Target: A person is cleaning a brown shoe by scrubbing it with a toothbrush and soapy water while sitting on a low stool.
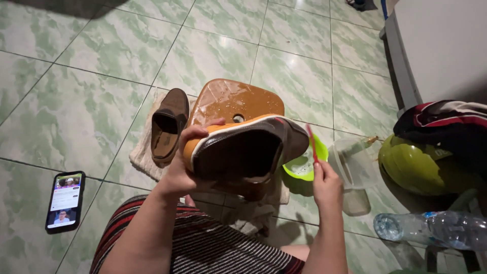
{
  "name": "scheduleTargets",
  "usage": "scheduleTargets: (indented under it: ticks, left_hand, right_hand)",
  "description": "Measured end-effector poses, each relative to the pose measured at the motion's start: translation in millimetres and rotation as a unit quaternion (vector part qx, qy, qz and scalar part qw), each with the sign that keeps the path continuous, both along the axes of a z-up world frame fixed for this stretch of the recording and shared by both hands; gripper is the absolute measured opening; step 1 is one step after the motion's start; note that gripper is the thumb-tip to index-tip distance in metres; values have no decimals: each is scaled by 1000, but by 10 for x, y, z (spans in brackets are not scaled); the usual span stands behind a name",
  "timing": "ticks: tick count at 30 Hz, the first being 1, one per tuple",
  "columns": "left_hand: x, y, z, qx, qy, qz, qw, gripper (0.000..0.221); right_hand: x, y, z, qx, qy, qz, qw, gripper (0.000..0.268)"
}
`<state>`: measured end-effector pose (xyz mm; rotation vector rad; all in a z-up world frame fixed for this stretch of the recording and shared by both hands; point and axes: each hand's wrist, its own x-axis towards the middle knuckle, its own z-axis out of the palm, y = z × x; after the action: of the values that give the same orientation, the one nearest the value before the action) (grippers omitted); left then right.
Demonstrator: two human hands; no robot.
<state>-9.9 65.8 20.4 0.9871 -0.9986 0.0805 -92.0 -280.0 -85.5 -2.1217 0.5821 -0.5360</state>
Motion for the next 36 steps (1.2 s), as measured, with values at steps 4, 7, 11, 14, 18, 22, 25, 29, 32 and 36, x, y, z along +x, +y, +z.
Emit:
scheduleTargets:
  ticks: [4, 7, 11, 14, 18, 22, 25, 29, 32, 36]
  left_hand:
    - [33, 14, -35, -4, 6, -5, 1000, 84]
    - [29, 32, -62, 1, 9, -5, 1000, 84]
    - [13, 17, -35, 2, 18, -2, 1000, 84]
    - [35, 44, -22, 36, 0, 14, 999, 85]
    - [4, -46, -51, 36, 0, 20, 999, 88]
    - [76, -27, -203, 9, 56, 4, 998, 95]
    - [167, -6, -334, -21, 102, -5, 995, 105]
    - [197, -5, -490, -64, 243, 75, 965, 105]
    - [338, 38, -685, -131, 331, 113, 928, 99]
    - [1059, 341, -2504, -147, 453, 96, 874, 85]
  right_hand:
    - [-69, 175, 216, 10, -19, 8, 1000, 23]
    - [-13, 204, 149, 20, -20, 17, 999, 24]
    - [-16, -99, -75, 0, 44, -18, 999, 25]
    - [-40, 125, 44, 10, -16, -12, 1000, 22]
    - [64, 13, -60, 0, 27, -4, 1000, 25]
    - [25, -58, -112, -6, 72, -23, 997, 26]
    - [29, -107, -124, -11, 74, -39, 996, 27]
    - [64, 74, -25, 29, 21, 48, 998, 34]
    - [152, 48, -410, 102, -5, 43, 994, 32]
    - [180, 67, -582, 187, -25, 77, 979, 32]
